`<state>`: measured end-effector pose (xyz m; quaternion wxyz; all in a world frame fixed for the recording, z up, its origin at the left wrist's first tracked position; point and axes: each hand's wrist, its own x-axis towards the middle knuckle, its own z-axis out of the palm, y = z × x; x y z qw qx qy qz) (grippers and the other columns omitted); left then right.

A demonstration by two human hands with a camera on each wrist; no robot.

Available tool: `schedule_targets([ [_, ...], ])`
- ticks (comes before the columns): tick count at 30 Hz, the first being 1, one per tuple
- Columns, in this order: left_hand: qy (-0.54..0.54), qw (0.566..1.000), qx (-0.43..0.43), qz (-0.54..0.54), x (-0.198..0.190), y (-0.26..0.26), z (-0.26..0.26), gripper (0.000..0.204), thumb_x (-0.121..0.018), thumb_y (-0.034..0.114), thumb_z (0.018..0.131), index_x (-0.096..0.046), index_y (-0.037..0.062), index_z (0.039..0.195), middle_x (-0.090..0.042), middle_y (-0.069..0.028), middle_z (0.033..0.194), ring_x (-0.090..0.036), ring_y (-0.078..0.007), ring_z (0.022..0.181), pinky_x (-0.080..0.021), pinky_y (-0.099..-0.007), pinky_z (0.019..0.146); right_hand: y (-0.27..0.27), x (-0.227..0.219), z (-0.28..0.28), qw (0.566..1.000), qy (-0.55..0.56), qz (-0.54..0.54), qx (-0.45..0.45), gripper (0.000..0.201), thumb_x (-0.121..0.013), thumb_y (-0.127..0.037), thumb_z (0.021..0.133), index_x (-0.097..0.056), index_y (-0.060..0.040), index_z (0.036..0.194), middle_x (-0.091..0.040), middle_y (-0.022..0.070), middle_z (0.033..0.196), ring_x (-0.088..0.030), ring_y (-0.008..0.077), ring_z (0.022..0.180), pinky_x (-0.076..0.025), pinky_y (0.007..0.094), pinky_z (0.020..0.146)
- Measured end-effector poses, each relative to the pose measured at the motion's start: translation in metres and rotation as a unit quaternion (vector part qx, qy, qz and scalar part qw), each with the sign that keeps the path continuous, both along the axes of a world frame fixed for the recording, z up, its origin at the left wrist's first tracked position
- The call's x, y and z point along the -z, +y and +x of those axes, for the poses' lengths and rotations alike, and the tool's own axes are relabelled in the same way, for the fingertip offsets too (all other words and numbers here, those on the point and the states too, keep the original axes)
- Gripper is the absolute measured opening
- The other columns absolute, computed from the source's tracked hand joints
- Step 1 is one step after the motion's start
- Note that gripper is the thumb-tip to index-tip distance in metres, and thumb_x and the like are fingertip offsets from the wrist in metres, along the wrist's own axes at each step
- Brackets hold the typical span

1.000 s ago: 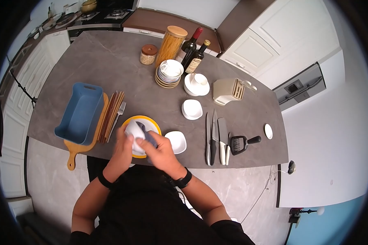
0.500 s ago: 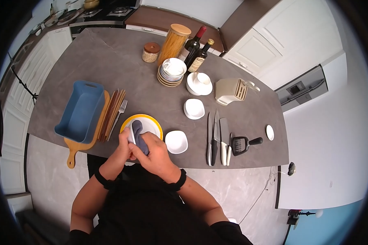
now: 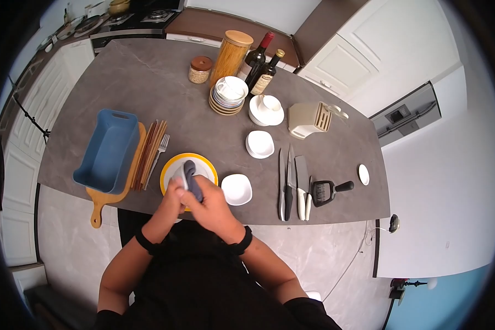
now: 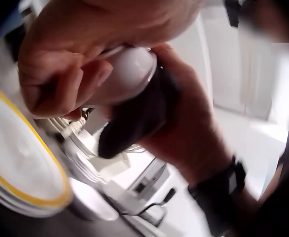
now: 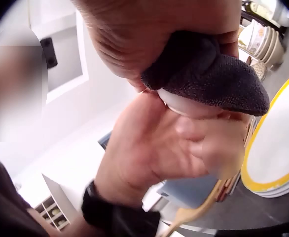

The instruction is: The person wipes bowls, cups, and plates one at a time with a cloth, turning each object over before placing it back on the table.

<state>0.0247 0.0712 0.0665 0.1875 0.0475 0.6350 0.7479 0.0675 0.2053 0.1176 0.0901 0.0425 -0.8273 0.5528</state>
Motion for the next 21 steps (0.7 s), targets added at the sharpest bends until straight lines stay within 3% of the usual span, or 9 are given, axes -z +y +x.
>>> schedule_targets([
  [2, -0.268, 0.948, 0.131, 0.11, -0.017, -0.012, -0.006, 0.072, -0.028, 0.082, 0.096, -0.058, 0.0171, 0.1, -0.058, 0.0032, 0.073, -0.051, -0.0062, 0.056, -0.033, -0.0221, 0.049, -0.005, 0.0, 0.002, 0.992, 0.066, 0.103, -0.002, 0.032, -0.075, -0.026, 0.097, -0.059, 0.0018, 0.095, -0.061, 0.0115, 0.082, -0.055, 0.0135, 0.074, -0.048, 0.0316, 0.066],
  [5, -0.247, 0.955, 0.158, 0.052, -0.01, -0.023, -0.01, 0.072, -0.028, 0.082, 0.096, -0.058, 0.017, 0.1, -0.056, 0.0037, 0.071, -0.051, -0.006, 0.057, -0.033, -0.0226, 0.049, -0.001, 0.002, 0.007, 0.999, 0.025, 0.023, -0.037, 0.03, -0.074, -0.024, 0.098, -0.058, 0.0011, 0.095, -0.063, 0.0109, 0.083, -0.056, 0.0133, 0.073, -0.047, 0.0316, 0.065],
  [7, -0.013, 0.997, 0.019, -0.076, 0.001, -0.018, -0.007, 0.061, -0.049, 0.066, 0.096, -0.058, 0.0074, 0.112, -0.058, -0.0084, 0.084, -0.058, -0.0214, 0.065, -0.046, -0.0349, 0.055, 0.004, -0.005, 0.008, 0.985, -0.091, -0.137, -0.047, 0.026, -0.07, -0.024, 0.101, -0.066, 0.0012, 0.106, -0.069, 0.0059, 0.093, -0.061, 0.0097, 0.081, -0.051, 0.0289, 0.072],
  [9, 0.383, 0.889, -0.131, -0.216, 0.005, -0.016, -0.002, 0.066, -0.062, 0.055, 0.093, -0.053, 0.0019, 0.131, -0.06, -0.0157, 0.102, -0.067, -0.0312, 0.083, -0.054, -0.0417, 0.069, 0.01, -0.003, 0.004, 0.922, -0.169, -0.348, -0.026, 0.027, -0.067, -0.025, 0.103, -0.069, 0.0013, 0.11, -0.07, 0.0017, 0.098, -0.062, 0.0068, 0.087, -0.052, 0.0275, 0.077],
  [10, 0.366, 0.897, -0.036, -0.246, -0.023, -0.029, 0.001, 0.078, -0.072, 0.042, 0.089, -0.04, -0.0018, 0.144, -0.053, -0.0228, 0.121, -0.063, -0.0427, 0.109, -0.053, -0.0507, 0.088, 0.016, 0.0, 0.005, 0.908, -0.183, -0.375, -0.049, 0.03, -0.065, -0.024, 0.104, -0.07, 0.0005, 0.121, -0.07, -0.0018, 0.103, -0.061, 0.0064, 0.09, -0.051, 0.0255, 0.081],
  [13, 0.387, 0.89, 0.015, -0.24, -0.035, -0.037, -0.002, 0.069, -0.061, 0.046, 0.096, -0.043, -0.0012, 0.142, -0.054, -0.0236, 0.119, -0.06, -0.0422, 0.111, -0.05, -0.0468, 0.094, 0.013, 0.0, 0.008, 0.918, -0.18, -0.351, -0.037, 0.028, -0.064, -0.025, 0.105, -0.069, 0.0003, 0.115, -0.069, -0.0026, 0.1, -0.061, 0.0062, 0.089, -0.051, 0.0263, 0.079],
  [16, 0.318, 0.925, -0.04, -0.205, -0.01, -0.028, 0.005, 0.065, -0.064, 0.046, 0.096, -0.046, -0.0015, 0.137, -0.057, -0.0195, 0.119, -0.064, -0.0377, 0.104, -0.053, -0.0455, 0.089, 0.004, 0.004, 0.005, 0.965, -0.127, -0.229, -0.021, 0.03, -0.067, -0.029, 0.103, -0.067, 0.0011, 0.108, -0.068, 0.0024, 0.091, -0.062, 0.0089, 0.085, -0.052, 0.0294, 0.074],
  [19, 0.001, 0.997, -0.045, 0.058, 0.022, -0.018, 0.003, 0.059, -0.05, 0.053, 0.104, -0.051, 0.0003, 0.129, -0.058, -0.0138, 0.117, -0.064, -0.0268, 0.101, -0.054, -0.041, 0.085, -0.009, -0.007, 0.004, 0.996, -0.065, 0.033, -0.051, 0.031, -0.071, -0.027, 0.101, -0.064, 0.0027, 0.107, -0.069, 0.0067, 0.091, -0.061, 0.0113, 0.083, -0.051, 0.029, 0.075],
  [21, -0.225, 0.967, 0.036, 0.112, 0.018, -0.029, -0.005, 0.064, -0.033, 0.068, 0.104, -0.059, 0.0097, 0.098, -0.053, 0.0002, 0.075, -0.052, -0.0102, 0.065, -0.041, -0.0275, 0.057, -0.018, -0.001, 0.005, 0.997, -0.004, 0.067, -0.038, 0.029, -0.074, -0.026, 0.099, -0.063, 0.0013, 0.099, -0.066, 0.0083, 0.082, -0.057, 0.0122, 0.073, -0.05, 0.0307, 0.067],
])
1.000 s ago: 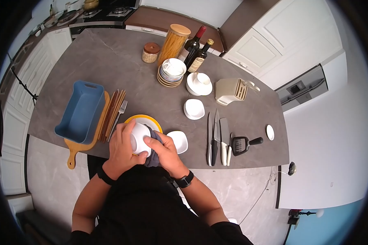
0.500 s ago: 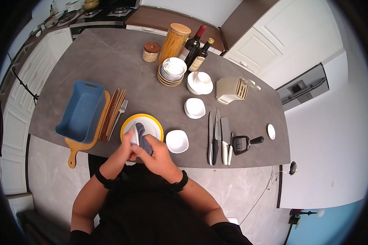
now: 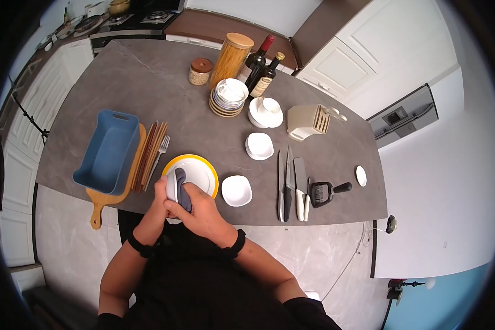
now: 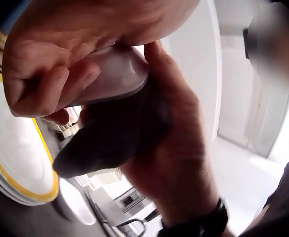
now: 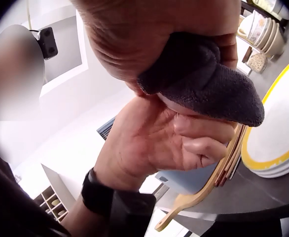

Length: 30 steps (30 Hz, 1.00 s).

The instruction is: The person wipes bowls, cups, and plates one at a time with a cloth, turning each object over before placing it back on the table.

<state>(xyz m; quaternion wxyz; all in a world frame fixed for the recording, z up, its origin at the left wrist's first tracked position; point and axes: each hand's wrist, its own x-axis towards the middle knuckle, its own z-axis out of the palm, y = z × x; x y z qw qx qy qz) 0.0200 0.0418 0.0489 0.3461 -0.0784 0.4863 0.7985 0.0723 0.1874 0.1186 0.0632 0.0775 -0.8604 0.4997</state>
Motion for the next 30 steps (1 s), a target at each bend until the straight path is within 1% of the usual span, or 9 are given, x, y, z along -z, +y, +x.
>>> schedule_targets([
  [2, 0.038, 0.996, 0.005, -0.077, -0.005, -0.005, 0.003, 0.071, -0.031, 0.078, 0.096, -0.063, 0.0141, 0.099, -0.056, 0.0012, 0.068, -0.045, -0.0101, 0.048, -0.029, -0.0275, 0.04, -0.004, 0.006, -0.002, 0.999, 0.016, -0.041, -0.006, 0.029, -0.074, -0.026, 0.099, -0.064, 0.0011, 0.098, -0.065, 0.0081, 0.079, -0.055, 0.0122, 0.07, -0.049, 0.0312, 0.065],
  [4, 0.098, 0.989, 0.023, -0.113, 0.004, -0.008, 0.001, 0.071, -0.029, 0.077, 0.098, -0.061, 0.0137, 0.097, -0.054, 0.0026, 0.066, -0.041, -0.0081, 0.048, -0.026, -0.0249, 0.042, 0.0, -0.008, -0.002, 0.991, -0.053, -0.122, -0.02, 0.028, -0.071, -0.025, 0.101, -0.065, 0.002, 0.1, -0.068, 0.0047, 0.085, -0.061, 0.0102, 0.078, -0.051, 0.0298, 0.07],
  [5, 0.142, 0.979, -0.01, -0.145, 0.006, -0.008, 0.004, 0.064, -0.041, 0.067, 0.1, -0.059, 0.007, 0.113, -0.059, -0.0066, 0.084, -0.057, -0.0161, 0.065, -0.043, -0.0296, 0.054, 0.005, -0.007, -0.005, 0.982, -0.09, -0.164, -0.018, 0.028, -0.07, -0.025, 0.101, -0.064, 0.002, 0.1, -0.069, 0.0036, 0.087, -0.063, 0.0099, 0.081, -0.052, 0.0295, 0.072],
  [8, 0.485, 0.82, -0.08, -0.293, -0.027, -0.014, 0.001, 0.066, -0.067, 0.047, 0.095, -0.045, -0.0023, 0.133, -0.054, -0.0189, 0.114, -0.062, -0.0365, 0.096, -0.052, -0.0418, 0.085, 0.018, -0.005, -0.017, 0.923, -0.191, -0.333, -0.016, 0.029, -0.065, -0.026, 0.105, -0.069, 0.0009, 0.115, -0.07, -0.0009, 0.1, -0.063, 0.0072, 0.092, -0.052, 0.0263, 0.081],
  [12, 0.572, 0.741, -0.026, -0.352, -0.053, -0.017, -0.015, 0.081, -0.075, 0.047, 0.085, -0.042, -0.0019, 0.14, -0.051, -0.0222, 0.118, -0.063, -0.0438, 0.1, -0.053, -0.0506, 0.085, 0.025, -0.006, -0.027, 0.904, -0.227, -0.362, -0.012, 0.031, -0.064, -0.027, 0.105, -0.069, 0.0008, 0.119, -0.07, 0.0009, 0.106, -0.062, 0.0078, 0.095, -0.052, 0.0278, 0.085],
  [16, 0.476, 0.811, -0.051, -0.337, -0.034, -0.005, -0.025, 0.081, -0.073, 0.049, 0.087, -0.041, -0.0016, 0.141, -0.051, -0.0227, 0.118, -0.064, -0.0442, 0.102, -0.054, -0.0518, 0.083, 0.028, 0.004, -0.056, 0.931, -0.21, -0.297, -0.025, 0.033, -0.063, -0.029, 0.106, -0.069, 0.0004, 0.12, -0.069, 0.0013, 0.104, -0.061, 0.0085, 0.095, -0.051, 0.0279, 0.086],
  [21, 0.297, 0.913, -0.047, -0.275, -0.027, 0.004, -0.044, 0.055, -0.05, 0.03, 0.102, -0.038, -0.0025, 0.144, -0.055, -0.0301, 0.135, -0.059, -0.0455, 0.123, -0.046, -0.0476, 0.105, 0.037, -0.005, -0.096, 0.933, -0.267, -0.228, -0.084, 0.034, -0.07, -0.036, 0.101, -0.064, -0.0028, 0.106, -0.057, -0.0029, 0.085, -0.051, 0.0051, 0.079, -0.042, 0.0264, 0.067],
  [25, 0.247, 0.937, -0.06, -0.239, -0.028, 0.009, -0.063, 0.056, -0.043, 0.031, 0.103, -0.036, -0.0037, 0.147, -0.056, -0.0291, 0.133, -0.059, -0.0418, 0.124, -0.044, -0.0461, 0.106, 0.049, -0.003, -0.132, 0.945, -0.237, -0.182, -0.132, 0.039, -0.071, -0.036, 0.097, -0.064, 0.0012, 0.107, -0.06, 0.007, 0.086, -0.056, 0.0154, 0.078, -0.045, 0.0327, 0.07],
  [30, 0.201, 0.931, -0.005, -0.306, -0.042, 0.013, -0.086, 0.059, -0.045, 0.032, 0.102, -0.034, -0.0041, 0.147, -0.056, -0.0309, 0.132, -0.061, -0.0447, 0.119, -0.047, -0.0489, 0.102, 0.066, 0.002, -0.161, 0.919, -0.312, -0.199, -0.136, 0.04, -0.071, -0.036, 0.097, -0.066, 0.0018, 0.108, -0.063, 0.0061, 0.087, -0.058, 0.0142, 0.077, -0.047, 0.0308, 0.069],
])
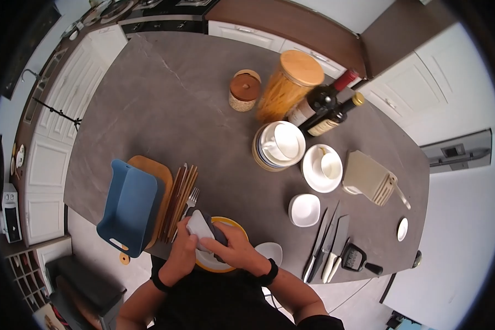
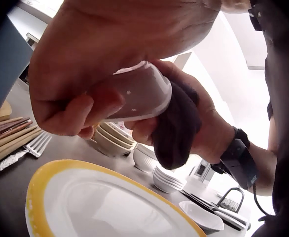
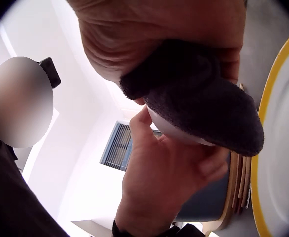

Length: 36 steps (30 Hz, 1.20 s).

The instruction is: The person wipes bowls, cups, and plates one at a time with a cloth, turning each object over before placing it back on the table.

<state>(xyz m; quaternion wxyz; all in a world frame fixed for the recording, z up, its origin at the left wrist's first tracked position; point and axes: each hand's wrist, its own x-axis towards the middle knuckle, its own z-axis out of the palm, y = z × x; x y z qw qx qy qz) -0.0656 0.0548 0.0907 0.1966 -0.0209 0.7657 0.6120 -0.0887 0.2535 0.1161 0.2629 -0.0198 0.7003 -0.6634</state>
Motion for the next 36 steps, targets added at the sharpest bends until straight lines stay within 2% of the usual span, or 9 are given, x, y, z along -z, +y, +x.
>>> schedule_targets([
  [8, -0.022, 0.997, -0.039, -0.063, 0.003, -0.007, -0.006, 0.064, -0.057, 0.039, 0.099, -0.037, -0.0036, 0.142, -0.064, -0.0301, 0.118, -0.067, -0.0473, 0.106, -0.052, -0.0495, 0.091, 0.0, 0.012, -0.034, 0.995, -0.049, -0.013, -0.091, 0.038, -0.072, -0.032, 0.096, -0.067, 0.0029, 0.11, -0.064, 0.0052, 0.083, -0.059, 0.0107, 0.077, -0.048, 0.0298, 0.069],
  [15, -0.079, 0.99, -0.074, -0.089, -0.012, -0.005, -0.001, 0.061, -0.06, 0.05, 0.1, -0.043, 0.0009, 0.133, -0.069, -0.025, 0.108, -0.07, -0.043, 0.095, -0.053, -0.0471, 0.084, -0.008, 0.009, -0.026, 0.994, -0.078, -0.065, -0.035, 0.036, -0.073, -0.03, 0.097, -0.069, 0.0036, 0.11, -0.066, 0.0039, 0.086, -0.059, 0.0095, 0.08, -0.049, 0.0291, 0.072],
  [18, -0.052, 0.989, -0.113, -0.078, -0.004, 0.0, 0.005, 0.054, -0.054, 0.048, 0.103, -0.047, 0.0013, 0.13, -0.068, -0.0247, 0.106, -0.07, -0.0395, 0.093, -0.053, -0.0461, 0.084, -0.01, 0.008, -0.015, 0.998, 0.003, -0.029, -0.062, 0.037, -0.076, -0.03, 0.095, -0.067, 0.0027, 0.109, -0.065, 0.0061, 0.089, -0.06, 0.0143, 0.082, -0.049, 0.0308, 0.075],
  [19, -0.034, 0.989, -0.143, -0.008, 0.002, 0.002, 0.004, 0.053, -0.04, 0.051, 0.108, -0.05, 0.0016, 0.126, -0.063, -0.0156, 0.097, -0.063, -0.0319, 0.084, -0.05, -0.0437, 0.079, -0.013, 0.009, -0.01, 0.994, 0.08, 0.01, -0.073, 0.036, -0.078, -0.029, 0.093, -0.066, 0.0013, 0.107, -0.063, 0.0086, 0.09, -0.06, 0.0193, 0.082, -0.049, 0.0324, 0.076],
  [22, -0.263, 0.927, -0.166, 0.209, -0.02, 0.006, 0.003, 0.057, -0.031, 0.054, 0.11, -0.052, 0.0027, 0.126, -0.057, -0.0077, 0.093, -0.056, -0.0221, 0.081, -0.047, -0.0386, 0.078, -0.019, 0.015, 0.009, 0.971, 0.216, 0.084, -0.052, 0.041, -0.081, -0.031, 0.09, -0.066, 0.0018, 0.11, -0.068, 0.0033, 0.088, -0.063, 0.0144, 0.077, -0.051, 0.0317, 0.071],
  [26, -0.039, 0.992, -0.09, 0.076, 0.014, -0.008, 0.035, 0.056, -0.035, 0.052, 0.11, -0.051, -0.0002, 0.125, -0.063, -0.0146, 0.113, -0.064, -0.0263, 0.097, -0.051, -0.0409, 0.089, -0.012, -0.006, 0.044, 0.998, 0.054, 0.026, -0.02, 0.029, -0.078, -0.024, 0.093, -0.066, 0.0009, 0.102, -0.065, 0.0069, 0.086, -0.059, 0.0116, 0.08, -0.047, 0.0318, 0.069],
  [30, 0.286, 0.954, 0.028, -0.086, -0.026, -0.024, 0.053, 0.053, -0.063, 0.044, 0.097, -0.049, -0.0004, 0.124, -0.063, -0.025, 0.113, -0.065, -0.0429, 0.098, -0.052, -0.0472, 0.089, -0.008, -0.018, 0.095, 0.995, 0.038, -0.091, 0.035, 0.027, -0.075, -0.021, 0.096, -0.07, 0.0006, 0.111, -0.07, 0.0007, 0.096, -0.061, 0.0078, 0.086, -0.05, 0.0268, 0.077],
  [34, 0.244, 0.968, 0.044, -0.051, -0.032, -0.015, 0.078, 0.059, -0.071, 0.044, 0.091, -0.05, 0.0002, 0.124, -0.065, -0.0219, 0.101, -0.066, -0.0415, 0.091, -0.053, -0.0486, 0.077, -0.004, -0.03, 0.125, 0.989, 0.011, -0.121, 0.079, 0.028, -0.074, -0.02, 0.098, -0.07, 0.0008, 0.117, -0.071, 0.0008, 0.101, -0.062, 0.0079, 0.092, -0.052, 0.0271, 0.083],
  [36, 0.205, 0.978, -0.032, 0.003, -0.022, 0.0, 0.086, 0.054, -0.065, 0.049, 0.095, -0.053, 0.0026, 0.12, -0.066, -0.0162, 0.099, -0.067, -0.0337, 0.083, -0.052, -0.0427, 0.07, -0.009, -0.03, 0.134, 0.988, 0.057, -0.093, 0.111, 0.029, -0.074, -0.02, 0.098, -0.067, 0.0008, 0.118, -0.07, 0.0007, 0.1, -0.062, 0.0083, 0.092, -0.052, 0.0274, 0.083],
])
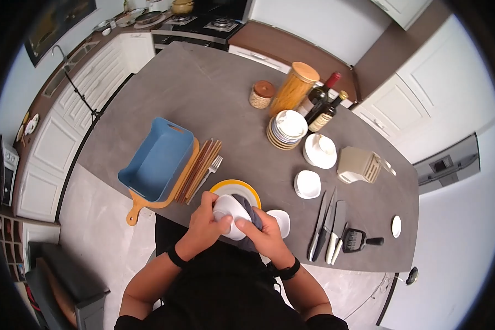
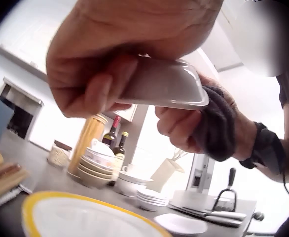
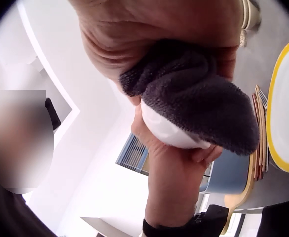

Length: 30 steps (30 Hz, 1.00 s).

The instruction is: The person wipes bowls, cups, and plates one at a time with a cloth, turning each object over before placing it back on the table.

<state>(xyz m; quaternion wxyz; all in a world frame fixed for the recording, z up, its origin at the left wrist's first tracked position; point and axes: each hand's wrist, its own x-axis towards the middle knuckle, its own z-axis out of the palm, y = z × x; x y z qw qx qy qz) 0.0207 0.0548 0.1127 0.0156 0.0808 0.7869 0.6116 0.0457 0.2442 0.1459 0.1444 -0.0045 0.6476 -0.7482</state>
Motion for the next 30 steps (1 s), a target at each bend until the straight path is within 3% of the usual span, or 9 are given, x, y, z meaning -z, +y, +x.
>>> schedule_targets([
  [5, -0.409, 0.848, 0.093, 0.324, -0.025, 0.012, 0.008, 0.061, -0.028, 0.067, 0.106, -0.058, 0.0148, 0.112, -0.061, 0.0, 0.088, -0.058, -0.0072, 0.077, -0.045, -0.0233, 0.066, -0.014, -0.01, 0.019, 0.977, 0.122, 0.172, 0.028, 0.03, -0.076, -0.019, 0.097, -0.066, 0.0005, 0.116, -0.069, 0.001, 0.096, -0.063, 0.0086, 0.089, -0.053, 0.0274, 0.081],
  [8, -0.376, 0.856, 0.131, 0.331, -0.004, 0.01, 0.007, 0.052, -0.036, 0.057, 0.107, -0.059, 0.0099, 0.111, -0.06, 0.0002, 0.086, -0.06, -0.0121, 0.076, -0.047, -0.0291, 0.067, -0.004, -0.016, 0.024, 0.99, 0.088, 0.107, 0.025, 0.03, -0.075, -0.018, 0.097, -0.067, 0.0014, 0.119, -0.07, 0.0011, 0.095, -0.063, 0.0073, 0.087, -0.052, 0.0267, 0.076],
  [11, 0.046, 0.986, -0.011, 0.16, 0.003, 0.017, 0.012, 0.041, -0.062, 0.046, 0.099, -0.058, 0.0056, 0.105, -0.064, -0.0047, 0.081, -0.063, -0.0225, 0.069, -0.051, -0.0382, 0.065, 0.014, -0.034, 0.034, 0.999, -0.02, -0.016, -0.021, 0.031, -0.073, -0.017, 0.099, -0.068, 0.0027, 0.122, -0.069, -0.0014, 0.097, -0.06, 0.0061, 0.087, -0.05, 0.0255, 0.078],
  [15, 0.162, 0.976, 0.127, -0.076, -0.035, -0.007, 0.02, 0.038, -0.077, 0.032, 0.085, -0.057, 0.0045, 0.101, -0.067, -0.0175, 0.082, -0.069, -0.038, 0.077, -0.054, -0.0453, 0.071, 0.025, -0.014, 0.046, 0.991, -0.004, 0.047, -0.127, 0.026, -0.073, -0.02, 0.1, -0.072, -0.0001, 0.117, -0.068, -0.0032, 0.095, -0.059, 0.0049, 0.087, -0.048, 0.0231, 0.076],
  [21, -0.027, 0.994, 0.013, -0.105, -0.011, 0.005, 0.043, 0.033, -0.068, 0.039, 0.095, -0.06, 0.0077, 0.103, -0.068, -0.0132, 0.091, -0.069, -0.0265, 0.083, -0.051, -0.0388, 0.07, 0.004, -0.002, 0.052, 0.998, 0.042, 0.055, 0.001, 0.03, -0.074, -0.025, 0.1, -0.068, -0.0004, 0.117, -0.065, -0.0034, 0.093, -0.056, 0.0038, 0.085, -0.048, 0.0243, 0.074],
  [23, -0.167, 0.964, -0.013, 0.209, -0.004, 0.015, 0.042, 0.04, -0.064, 0.046, 0.098, -0.062, 0.0063, 0.102, -0.067, -0.0078, 0.091, -0.068, -0.022, 0.082, -0.052, -0.0368, 0.068, 0.0, -0.005, 0.051, 0.995, 0.07, 0.076, 0.001, 0.032, -0.074, -0.026, 0.1, -0.065, -0.0009, 0.117, -0.064, -0.0034, 0.091, -0.056, 0.0045, 0.084, -0.048, 0.0246, 0.074],
  [25, -0.349, 0.852, -0.023, 0.389, -0.017, 0.014, 0.044, 0.049, -0.053, 0.053, 0.105, -0.064, 0.0054, 0.103, -0.061, 0.0001, 0.096, -0.06, -0.0134, 0.081, -0.048, -0.0317, 0.066, -0.01, -0.008, 0.054, 0.989, 0.088, 0.114, -0.019, 0.031, -0.074, -0.026, 0.1, -0.066, -0.0007, 0.115, -0.063, -0.0036, 0.089, -0.055, 0.0048, 0.083, -0.048, 0.0252, 0.074],
  [28, -0.356, 0.848, -0.021, 0.393, -0.016, 0.008, 0.047, 0.04, -0.055, 0.044, 0.105, -0.062, 0.0054, 0.096, -0.059, 0.0, 0.086, -0.056, -0.0134, 0.074, -0.045, -0.0322, 0.063, -0.009, -0.004, 0.055, 0.99, 0.093, 0.107, -0.021, 0.033, -0.076, -0.025, 0.098, -0.069, 0.001, 0.118, -0.068, -0.0018, 0.095, -0.06, 0.0059, 0.087, -0.051, 0.0264, 0.078],
  [30, -0.158, 0.95, -0.01, 0.271, -0.006, 0.001, 0.042, 0.035, -0.059, 0.038, 0.103, -0.059, 0.0046, 0.091, -0.055, -0.0007, 0.079, -0.054, -0.0131, 0.071, -0.043, -0.0335, 0.061, -0.004, 0.0, 0.058, 0.998, 0.051, 0.019, -0.006, 0.035, -0.077, -0.024, 0.097, -0.07, 0.0017, 0.121, -0.071, -0.0005, 0.1, -0.063, 0.0068, 0.09, -0.052, 0.0271, 0.081],
])
